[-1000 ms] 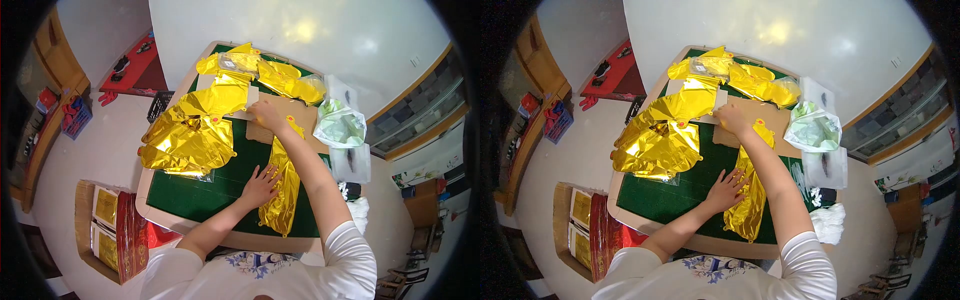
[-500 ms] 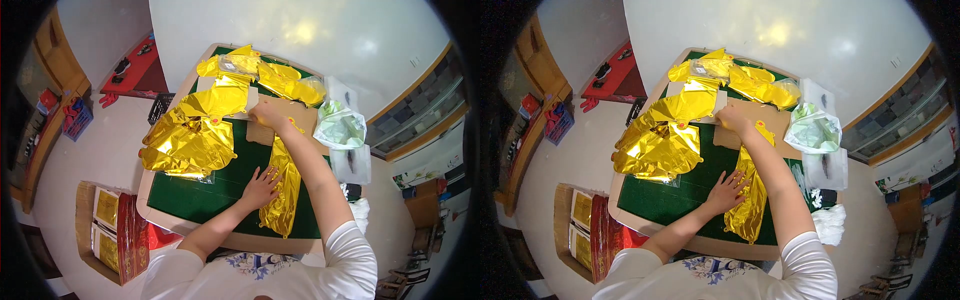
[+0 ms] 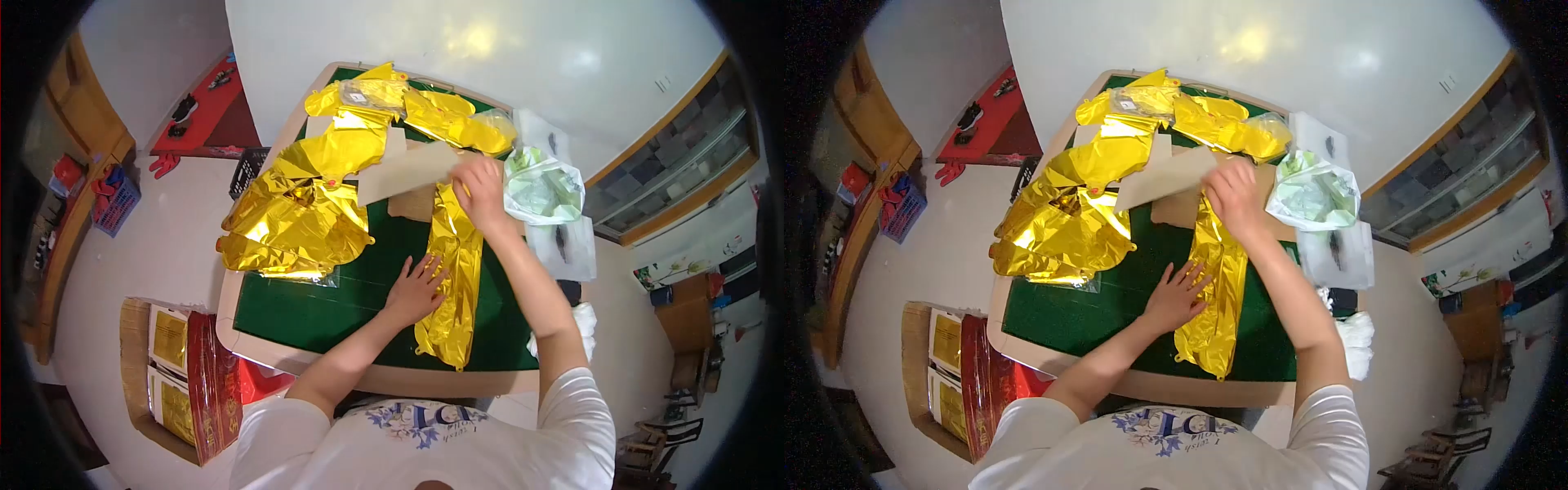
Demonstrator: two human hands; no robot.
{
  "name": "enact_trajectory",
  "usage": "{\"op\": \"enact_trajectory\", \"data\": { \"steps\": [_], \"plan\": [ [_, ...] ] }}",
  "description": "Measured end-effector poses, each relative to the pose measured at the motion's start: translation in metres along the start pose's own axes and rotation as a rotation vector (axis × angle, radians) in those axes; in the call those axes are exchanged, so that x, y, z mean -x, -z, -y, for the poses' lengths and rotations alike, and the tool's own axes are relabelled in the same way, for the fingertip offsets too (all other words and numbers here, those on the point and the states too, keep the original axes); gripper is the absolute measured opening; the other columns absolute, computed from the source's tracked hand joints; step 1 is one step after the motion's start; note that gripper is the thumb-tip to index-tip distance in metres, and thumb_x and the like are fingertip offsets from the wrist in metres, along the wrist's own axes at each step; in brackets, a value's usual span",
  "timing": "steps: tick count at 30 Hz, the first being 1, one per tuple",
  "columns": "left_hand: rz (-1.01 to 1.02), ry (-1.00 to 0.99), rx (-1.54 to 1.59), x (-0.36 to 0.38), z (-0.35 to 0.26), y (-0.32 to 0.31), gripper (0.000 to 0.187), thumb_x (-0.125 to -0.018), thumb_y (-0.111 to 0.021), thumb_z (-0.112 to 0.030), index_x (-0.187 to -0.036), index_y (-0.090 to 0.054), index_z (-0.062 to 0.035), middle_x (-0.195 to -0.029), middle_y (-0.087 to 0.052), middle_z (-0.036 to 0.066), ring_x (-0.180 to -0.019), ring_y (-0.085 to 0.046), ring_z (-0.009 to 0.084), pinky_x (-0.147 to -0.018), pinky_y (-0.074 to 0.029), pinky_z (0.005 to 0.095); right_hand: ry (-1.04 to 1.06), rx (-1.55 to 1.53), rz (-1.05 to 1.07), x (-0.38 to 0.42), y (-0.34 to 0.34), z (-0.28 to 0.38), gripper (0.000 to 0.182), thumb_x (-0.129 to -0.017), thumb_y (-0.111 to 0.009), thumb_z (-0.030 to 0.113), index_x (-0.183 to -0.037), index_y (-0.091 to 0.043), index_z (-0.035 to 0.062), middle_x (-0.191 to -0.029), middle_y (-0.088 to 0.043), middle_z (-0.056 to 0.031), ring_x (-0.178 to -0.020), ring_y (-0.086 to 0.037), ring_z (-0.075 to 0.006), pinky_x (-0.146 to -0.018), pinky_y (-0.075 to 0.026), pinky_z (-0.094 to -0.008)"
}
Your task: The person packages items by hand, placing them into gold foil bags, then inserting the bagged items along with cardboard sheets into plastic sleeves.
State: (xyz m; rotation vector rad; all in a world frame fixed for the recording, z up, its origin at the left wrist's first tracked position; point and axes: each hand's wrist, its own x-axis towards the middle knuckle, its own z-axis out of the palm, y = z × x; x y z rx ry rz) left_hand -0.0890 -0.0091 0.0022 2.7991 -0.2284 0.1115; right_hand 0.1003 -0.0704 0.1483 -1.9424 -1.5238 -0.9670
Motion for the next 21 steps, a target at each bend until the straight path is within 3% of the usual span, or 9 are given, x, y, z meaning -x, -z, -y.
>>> {"op": "enact_trajectory", "data": {
  "steps": [7, 9, 10, 11, 13, 15, 17, 21],
  "plan": [
    [-0.145, -0.039, -0.009, 0.0, 0.0, -0.003, 0.058, -0.091, -0.052, -0.043, -0.142, -0.041, -0.0165, -0.151, -0.032, 0.009, -0.14, -0.029, 0.0272, -0.113, -0.021, 0.0542, -0.3, -0.055, 0.149, 0.129, 0.01, 0.032, 0.021, -0.073, -0.067, -0.002, -0.091, -0.065, 0.0092, -0.106, -0.06, -0.0093, -0.095, -0.059, -0.0296, -0.083, -0.046, -0.0413],
    [-0.174, -0.039, 0.008, 0.001, -0.001, -0.002, 0.057, -0.091, -0.053, -0.042, -0.14, -0.044, -0.0159, -0.15, -0.034, 0.01, -0.14, -0.03, 0.0271, -0.112, -0.023, 0.054, -0.564, -0.24, 0.068, 0.14, 0.003, 0.038, 0.02, -0.077, -0.067, -0.003, -0.093, -0.067, 0.0088, -0.111, -0.06, -0.0115, -0.095, -0.061, -0.029, -0.081, -0.05, -0.0386],
    [-0.196, -0.05, 0.002, 0.001, 0.0, -0.002, 0.055, -0.091, -0.053, -0.041, -0.139, -0.046, -0.0159, -0.149, -0.037, 0.01, -0.139, -0.031, 0.0272, -0.112, -0.023, 0.0538, -0.728, -0.284, 0.136, 0.145, 0.001, 0.036, 0.018, -0.082, -0.066, -0.002, -0.098, -0.066, 0.0069, -0.112, -0.06, -0.0129, -0.096, -0.064, -0.0257, -0.075, -0.054, -0.0305],
    [-0.192, -0.053, -0.003, 0.002, 0.0, -0.003, 0.055, -0.091, -0.053, -0.041, -0.139, -0.046, -0.0159, -0.149, -0.037, 0.01, -0.139, -0.031, 0.0272, -0.112, -0.023, 0.0538, -0.732, -0.285, 0.13, 0.148, -0.003, 0.033, 0.018, -0.082, -0.066, -0.002, -0.098, -0.066, 0.0069, -0.112, -0.06, -0.0129, -0.096, -0.064, -0.0257, -0.075, -0.054, -0.0305],
    [-0.216, -0.058, -0.021, 0.001, 0.0, -0.004, 0.054, -0.091, -0.053, -0.041, -0.138, -0.047, -0.0156, -0.147, -0.039, 0.01, -0.139, -0.032, 0.0275, -0.112, -0.023, 0.0537, -1.231, -0.799, 0.134, 0.152, -0.018, 0.018, 0.021, -0.086, -0.062, -0.001, -0.106, -0.062, 0.0038, -0.115, -0.058, -0.0117, -0.095, -0.065, -0.0214, -0.075, -0.054, -0.0282],
    [-0.208, -0.062, -0.04, 0.002, -0.001, -0.003, 0.054, -0.091, -0.053, -0.042, -0.138, -0.046, -0.0156, -0.147, -0.04, 0.011, -0.139, -0.031, 0.0276, -0.112, -0.023, 0.0537, -1.202, -0.763, 0.095, 0.142, -0.032, 0.006, 0.025, -0.089, -0.061, 0.002, -0.113, -0.057, 0.0016, -0.113, -0.059, -0.0105, -0.087, -0.066, -0.019, -0.073, -0.054, -0.028],
    [-0.194, -0.06, -0.021, 0.002, -0.001, -0.003, 0.055, -0.092, -0.051, -0.042, -0.14, -0.045, -0.0161, -0.148, -0.038, 0.011, -0.14, -0.03, 0.0275, -0.112, -0.022, 0.0537, -1.585, -0.969, -0.257, 0.105, -0.031, 0.018, 0.027, -0.088, -0.063, 0.007, -0.113, -0.056, 0.0006, -0.106, -0.062, -0.0102, -0.081, -0.066, -0.0187, -0.069, -0.055, -0.0286],
    [-0.133, -0.046, -0.028, 0.001, -0.002, -0.001, 0.056, -0.094, -0.046, -0.045, -0.142, -0.043, -0.0159, -0.15, -0.036, 0.011, -0.141, -0.027, 0.0269, -0.114, -0.018, 0.0532, -1.791, -1.129, -0.276, 0.091, -0.06, -0.004, 0.031, -0.087, -0.065, 0.009, -0.116, -0.054, 0.0014, -0.104, -0.062, -0.01, -0.079, -0.066, -0.0194, -0.069, -0.055, -0.0285]
  ]
}}
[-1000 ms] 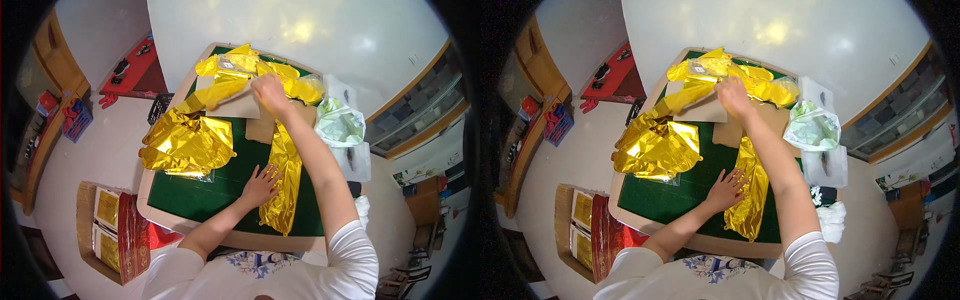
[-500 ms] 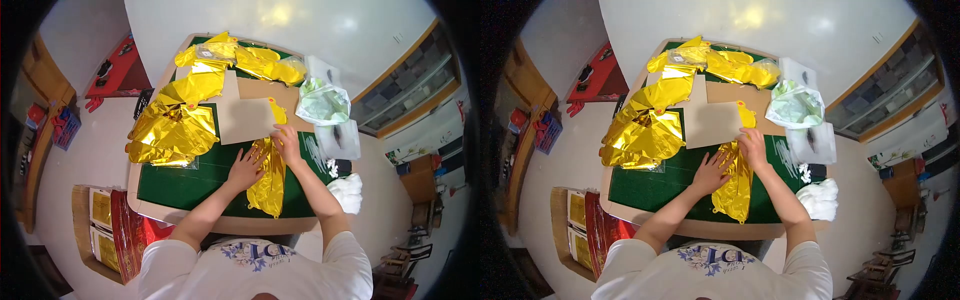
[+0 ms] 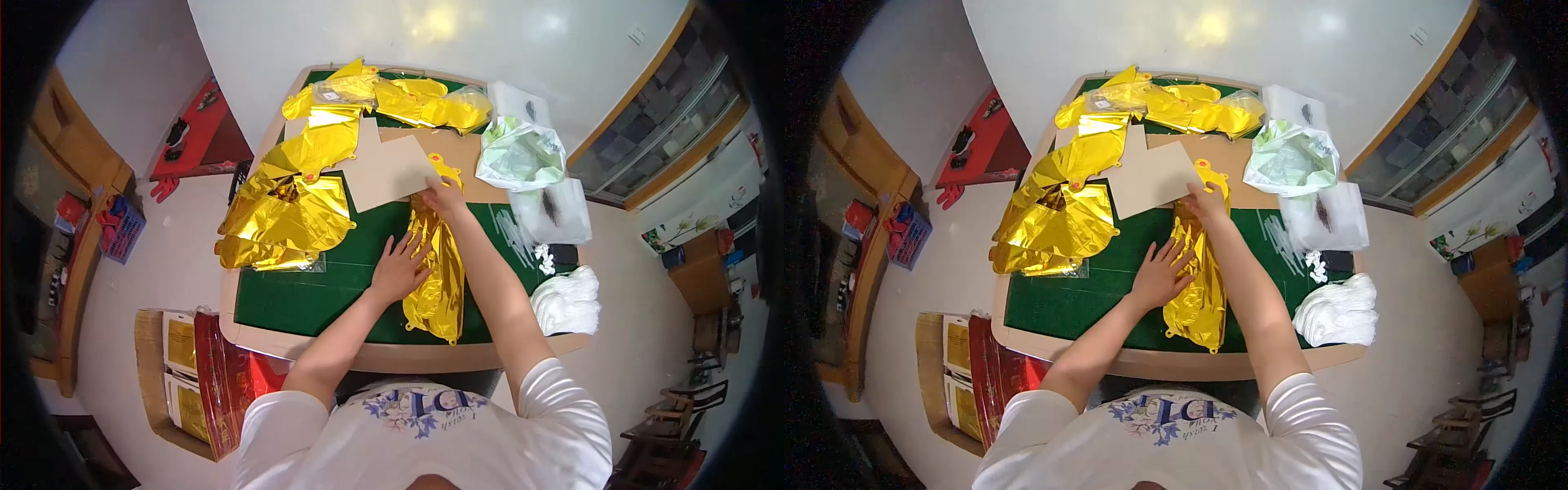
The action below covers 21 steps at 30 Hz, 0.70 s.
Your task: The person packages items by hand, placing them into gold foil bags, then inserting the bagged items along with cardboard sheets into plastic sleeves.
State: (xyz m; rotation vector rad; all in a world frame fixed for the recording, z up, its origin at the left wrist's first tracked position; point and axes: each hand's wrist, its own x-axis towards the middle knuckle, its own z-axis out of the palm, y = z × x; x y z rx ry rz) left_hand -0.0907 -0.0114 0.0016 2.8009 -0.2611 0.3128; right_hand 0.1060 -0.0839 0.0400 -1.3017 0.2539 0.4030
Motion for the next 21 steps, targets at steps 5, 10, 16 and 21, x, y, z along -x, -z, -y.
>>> {"op": "enact_trajectory", "data": {
  "steps": [5, 10, 16, 21],
  "plan": [
    [0.022, 0.014, -0.013, -0.001, -0.001, -0.001, 0.056, -0.094, -0.046, -0.044, -0.143, -0.041, -0.0171, -0.151, -0.034, 0.01, -0.141, -0.027, 0.0265, -0.114, -0.018, 0.0526, -0.01, -0.034, 0.298, 0.012, 0.001, 0.005, 0.034, -0.087, -0.061, 0.006, -0.12, -0.054, 0.0049, -0.11, -0.061, -0.0074, -0.091, -0.063, -0.0189, -0.071, -0.052, -0.0297],
    [0.039, -0.023, 0.257, -0.003, 0.005, 0.004, 0.057, -0.093, -0.05, -0.04, -0.144, -0.039, -0.0171, -0.151, -0.034, 0.009, -0.141, -0.027, 0.0266, -0.114, -0.019, 0.0529, 0.138, -0.14, 0.386, 0.117, 0.099, 0.045, 0.029, -0.087, -0.059, 0.006, -0.116, -0.058, 0.0075, -0.095, -0.063, -0.0011, -0.074, -0.057, -0.009, -0.059, -0.044, -0.0248],
    [0.018, -0.013, 0.0, -0.001, 0.005, -0.006, 0.058, -0.092, -0.052, -0.04, -0.144, -0.04, -0.0178, -0.149, -0.037, 0.01, -0.141, -0.027, 0.0269, -0.114, -0.019, 0.0523, 0.165, 0.34, 0.102, 0.208, 0.246, 0.071, 0.02, -0.084, -0.061, 0.001, -0.104, -0.063, 0.0032, -0.067, -0.06, 0.0009, -0.043, -0.04, -0.0042, -0.041, -0.029, -0.0208],
    [0.064, 0.018, -0.052, -0.002, 0.002, -0.005, 0.058, -0.095, -0.046, -0.045, -0.145, -0.038, -0.0176, -0.152, -0.032, 0.01, -0.143, -0.024, 0.0259, -0.115, -0.015, 0.0524, -0.07, 0.439, -0.176, 0.244, 0.301, 0.019, 0.031, -0.084, -0.063, 0.006, -0.115, -0.056, 0.0034, -0.074, -0.064, -0.0018, -0.049, -0.057, -0.0107, -0.045, -0.043, -0.0225]
  ]
}}
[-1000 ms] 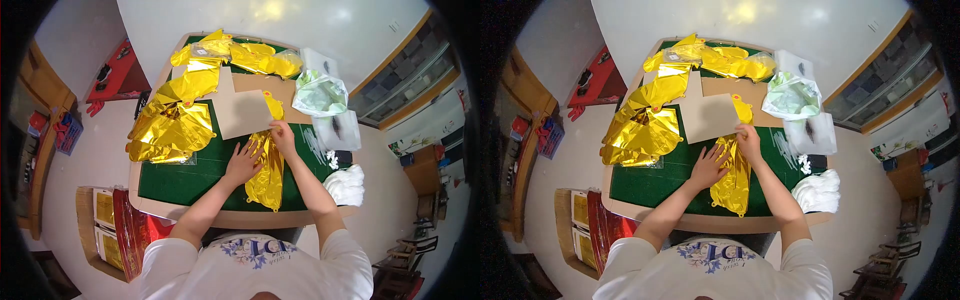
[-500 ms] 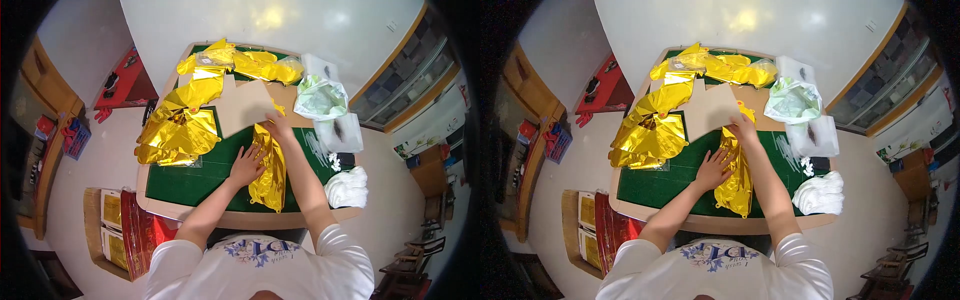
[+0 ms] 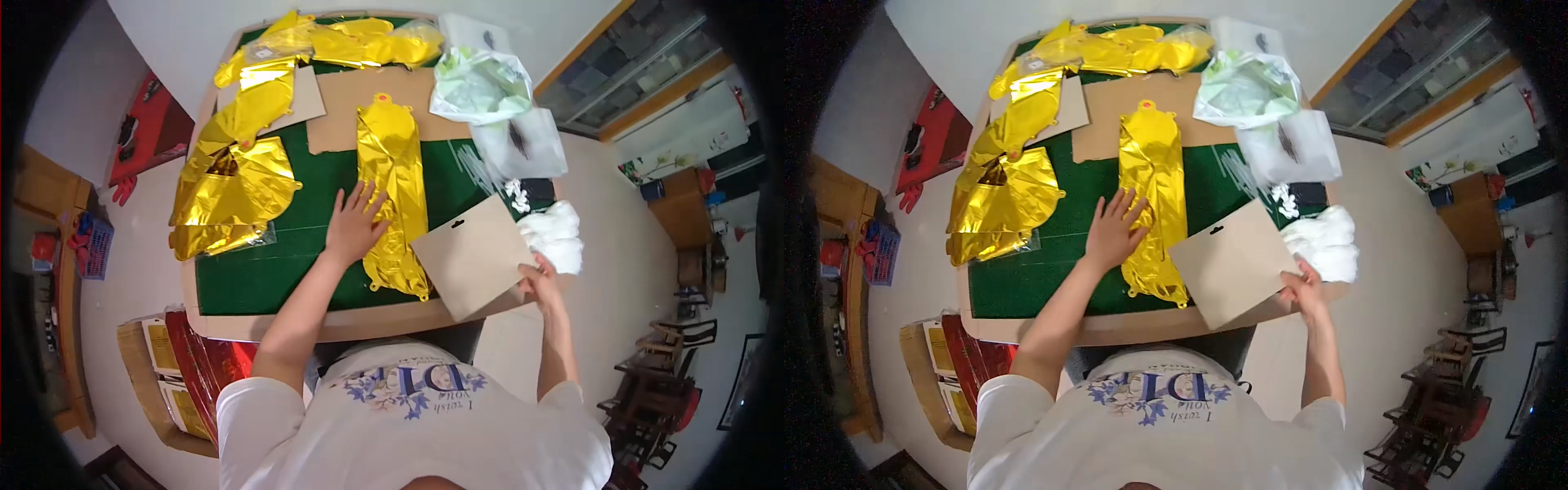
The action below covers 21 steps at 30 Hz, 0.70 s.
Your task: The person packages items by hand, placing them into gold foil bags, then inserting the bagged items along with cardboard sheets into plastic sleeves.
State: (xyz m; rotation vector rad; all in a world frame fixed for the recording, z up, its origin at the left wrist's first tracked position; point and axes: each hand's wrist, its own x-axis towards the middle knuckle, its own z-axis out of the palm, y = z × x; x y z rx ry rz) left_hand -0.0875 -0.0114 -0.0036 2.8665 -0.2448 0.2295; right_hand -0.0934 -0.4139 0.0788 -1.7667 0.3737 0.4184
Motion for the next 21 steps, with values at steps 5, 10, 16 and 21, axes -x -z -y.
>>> {"op": "enact_trajectory", "data": {
  "steps": [5, 10, 16, 21],
  "plan": [
    [0.034, 0.009, -0.037, 0.0, -0.002, 0.004, 0.056, -0.096, -0.046, -0.043, -0.145, -0.038, -0.0186, -0.153, -0.03, 0.009, -0.143, -0.023, 0.0261, -0.115, -0.016, 0.0515, -0.149, -0.122, 0.139, 0.044, -0.01, -0.021, 0.031, -0.088, -0.06, 0.007, -0.118, -0.053, 0.0037, -0.086, -0.066, -0.0058, -0.059, -0.063, -0.0126, -0.056, -0.053, -0.0237],
    [0.019, 0.015, -0.045, -0.001, -0.003, 0.004, 0.056, -0.095, -0.046, -0.045, -0.144, -0.039, -0.0201, -0.152, -0.033, 0.008, -0.142, -0.025, 0.024, -0.116, -0.015, 0.0504, -0.034, -0.532, 0.166, 0.031, -0.045, -0.023, 0.03, -0.092, -0.055, 0.006, -0.122, -0.051, 0.0036, -0.102, -0.064, -0.0108, -0.078, -0.068, -0.018, -0.066, -0.055, -0.0256],
    [-0.042, -0.008, 0.001, -0.001, -0.004, 0.006, 0.054, -0.094, -0.051, -0.042, -0.141, -0.044, -0.0175, -0.149, -0.036, 0.011, -0.141, -0.028, 0.0284, -0.114, -0.02, 0.0516, 0.085, -0.634, 0.209, -0.049, -0.14, 0.027, 0.029, -0.095, -0.05, 0.007, -0.123, -0.051, 0.0028, -0.111, -0.064, -0.0132, -0.097, -0.065, -0.0257, -0.084, -0.053, -0.035],
    [-0.068, -0.018, -0.014, -0.002, -0.005, 0.008, 0.055, -0.093, -0.053, -0.041, -0.142, -0.043, -0.0181, -0.147, -0.038, 0.011, -0.139, -0.03, 0.0284, -0.113, -0.02, 0.0519, 0.133, -0.393, 0.258, -0.098, -0.196, 0.052, 0.022, -0.094, -0.051, 0.01, -0.114, -0.053, 0.0021, -0.102, -0.065, -0.0112, -0.087, -0.068, -0.0213, -0.075, -0.055, -0.0301]
  ]
}}
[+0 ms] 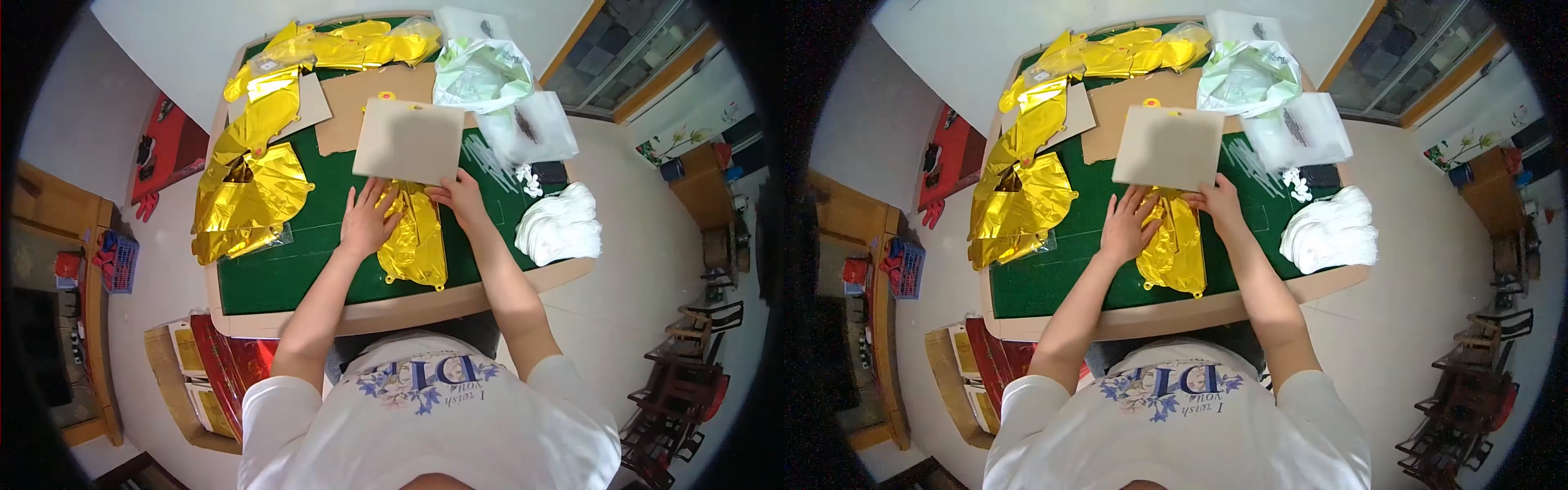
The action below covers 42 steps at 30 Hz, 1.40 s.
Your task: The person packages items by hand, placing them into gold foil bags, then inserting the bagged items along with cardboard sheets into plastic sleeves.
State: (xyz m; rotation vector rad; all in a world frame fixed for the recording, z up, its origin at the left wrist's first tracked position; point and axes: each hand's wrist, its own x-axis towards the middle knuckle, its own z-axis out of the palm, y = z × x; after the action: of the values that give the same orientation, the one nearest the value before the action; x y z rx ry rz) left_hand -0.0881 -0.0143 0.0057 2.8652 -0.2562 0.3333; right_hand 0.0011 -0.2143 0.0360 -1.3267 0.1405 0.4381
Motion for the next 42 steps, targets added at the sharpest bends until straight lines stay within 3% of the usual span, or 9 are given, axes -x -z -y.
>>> {"op": "enact_trajectory", "data": {
  "steps": [7, 17, 20, 23, 26, 28, 29, 38, 42],
  "plan": [
    [0.122, 0.043, -0.027, 0.0, -0.001, 0.001, 0.059, -0.095, -0.044, -0.046, -0.148, -0.032, -0.0221, -0.151, -0.032, 0.007, -0.141, -0.026, 0.024, -0.116, -0.013, 0.0512, 0.004, 0.121, -0.042, -0.015, 0.004, -0.006, 0.019, -0.092, -0.052, 0.01, -0.108, -0.052, 0.0004, -0.091, -0.066, -0.0133, -0.074, -0.069, -0.0206, -0.063, -0.057, -0.027],
    [0.021, 0.013, 0.016, 0.004, 0.003, -0.004, 0.057, -0.094, -0.047, -0.045, -0.145, -0.037, -0.0211, -0.147, -0.038, 0.008, -0.139, -0.029, 0.0264, -0.115, -0.015, 0.0516, -0.015, 0.228, -0.026, -0.033, 0.0, -0.007, 0.015, -0.091, -0.053, 0.011, -0.105, -0.052, 0.0036, -0.079, -0.065, -0.0115, -0.056, -0.062, -0.0155, -0.052, -0.052, -0.0259],
    [0.019, 0.012, 0.053, 0.004, 0.003, -0.004, 0.056, -0.094, -0.048, -0.044, -0.144, -0.039, -0.0203, -0.146, -0.039, 0.008, -0.138, -0.031, 0.0266, -0.115, -0.017, 0.0524, 0.041, 0.45, 0.022, -0.038, 0.001, -0.007, 0.016, -0.091, -0.053, 0.012, -0.104, -0.052, 0.0033, -0.079, -0.065, -0.0108, -0.054, -0.061, -0.0131, -0.049, -0.049, -0.025],
    [-0.036, -0.007, 0.048, 0.003, 0.004, -0.006, 0.056, -0.094, -0.049, -0.044, -0.143, -0.04, -0.0199, -0.145, -0.04, 0.008, -0.137, -0.032, 0.0265, -0.114, -0.018, 0.0526, 0.143, 0.847, -0.153, -0.027, -0.008, 0.0, 0.019, -0.091, -0.055, 0.011, -0.107, -0.052, 0.0025, -0.077, -0.065, -0.0125, -0.056, -0.062, -0.0218, -0.053, -0.05, -0.0329],
    [-0.03, 0.001, 0.063, 0.004, 0.004, -0.005, 0.055, -0.093, -0.049, -0.044, -0.142, -0.041, -0.0195, -0.145, -0.04, 0.008, -0.136, -0.033, 0.0262, -0.114, -0.019, 0.0524, 0.473, 1.237, -0.382, -0.014, -0.016, 0.006, 0.023, -0.088, -0.058, 0.01, -0.109, -0.054, 0.0032, -0.09, -0.066, -0.0159, -0.077, -0.065, -0.0314, -0.067, -0.051, -0.0409],
    [-0.033, 0.0, 0.063, 0.004, 0.004, -0.005, 0.055, -0.093, -0.049, -0.044, -0.142, -0.042, -0.0193, -0.145, -0.04, 0.008, -0.136, -0.033, 0.0259, -0.114, -0.019, 0.0522, 0.905, 1.209, -0.006, -0.015, -0.015, 0.002, 0.026, -0.088, -0.058, 0.01, -0.114, -0.058, 0.0063, -0.111, -0.063, -0.0161, -0.104, -0.058, -0.0359, -0.089, -0.046, -0.0473],
    [-0.033, 0.0, 0.063, 0.004, 0.004, -0.006, 0.055, -0.093, -0.049, -0.044, -0.142, -0.042, -0.0193, -0.145, -0.04, 0.008, -0.136, -0.033, 0.0259, -0.114, -0.019, 0.0522, 1.016, 1.312, 0.057, -0.016, -0.015, -0.01, 0.03, -0.089, -0.056, 0.01, -0.119, -0.061, 0.0116, -0.129, -0.055, -0.0132, -0.122, -0.049, -0.0309, -0.103, -0.037, -0.0486],
    [-0.051, -0.023, 0.029, 0.004, 0.006, -0.007, 0.056, -0.093, -0.051, -0.041, -0.142, -0.042, -0.0153, -0.143, -0.042, 0.01, -0.135, -0.036, 0.0268, -0.114, -0.02, 0.0514, 0.943, 1.348, 0.109, -0.012, -0.01, -0.042, 0.035, -0.088, -0.055, 0.012, -0.123, -0.06, 0.0153, -0.134, -0.052, -0.0105, -0.128, -0.045, -0.0285, -0.108, -0.03, -0.0522],
    [-0.184, -0.027, 0.245, 0.009, 0.001, -0.004, 0.052, -0.089, -0.06, -0.03, -0.134, -0.048, -0.0068, -0.137, -0.046, 0.016, -0.13, -0.04, 0.0336, -0.11, -0.029, 0.0507, 0.931, 1.347, 0.098, -0.016, -0.01, -0.044, 0.034, -0.088, -0.055, 0.013, -0.122, -0.061, 0.015, -0.134, -0.052, -0.0106, -0.129, -0.045, -0.0283, -0.109, -0.029, -0.0523]
  ]
}}
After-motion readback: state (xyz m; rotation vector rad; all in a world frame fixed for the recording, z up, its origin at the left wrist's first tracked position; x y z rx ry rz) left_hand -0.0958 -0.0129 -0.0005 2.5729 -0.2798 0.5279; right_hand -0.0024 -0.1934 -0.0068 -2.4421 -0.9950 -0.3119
